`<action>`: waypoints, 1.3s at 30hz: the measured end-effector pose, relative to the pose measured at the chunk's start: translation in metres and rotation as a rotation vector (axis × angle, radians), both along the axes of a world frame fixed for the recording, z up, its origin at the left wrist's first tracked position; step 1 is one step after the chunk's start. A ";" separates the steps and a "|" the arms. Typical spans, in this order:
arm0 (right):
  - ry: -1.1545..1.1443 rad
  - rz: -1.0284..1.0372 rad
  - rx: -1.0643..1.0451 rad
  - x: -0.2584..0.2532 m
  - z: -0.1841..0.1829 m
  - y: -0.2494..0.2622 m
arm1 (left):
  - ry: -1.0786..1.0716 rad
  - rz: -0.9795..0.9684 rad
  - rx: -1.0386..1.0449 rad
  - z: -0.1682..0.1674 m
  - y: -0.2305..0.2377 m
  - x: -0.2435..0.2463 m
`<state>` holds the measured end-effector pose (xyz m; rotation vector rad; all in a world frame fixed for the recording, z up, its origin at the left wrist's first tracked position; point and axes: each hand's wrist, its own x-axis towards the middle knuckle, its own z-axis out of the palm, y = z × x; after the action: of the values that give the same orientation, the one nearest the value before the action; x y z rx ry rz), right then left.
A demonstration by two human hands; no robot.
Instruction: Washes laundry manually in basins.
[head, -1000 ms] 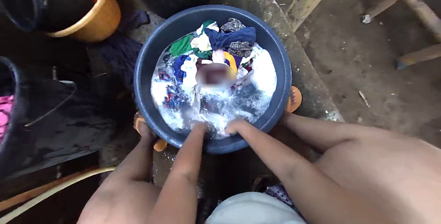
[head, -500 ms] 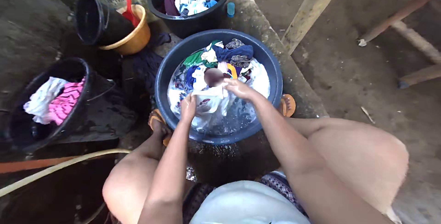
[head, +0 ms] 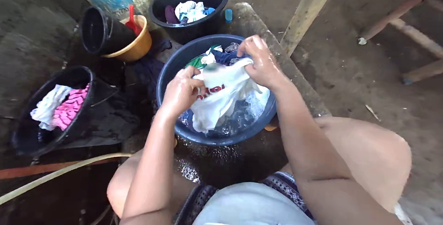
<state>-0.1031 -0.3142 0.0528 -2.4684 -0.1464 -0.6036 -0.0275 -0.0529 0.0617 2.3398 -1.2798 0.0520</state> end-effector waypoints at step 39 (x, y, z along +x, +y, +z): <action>1.358 0.064 -0.341 0.033 -0.298 0.011 | 0.653 0.116 0.802 -0.314 -0.052 0.026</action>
<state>-0.0704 -0.3028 -0.2453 -2.6143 0.2301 1.2363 -0.0012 -0.1048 -0.2522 2.6702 -0.9030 -1.2858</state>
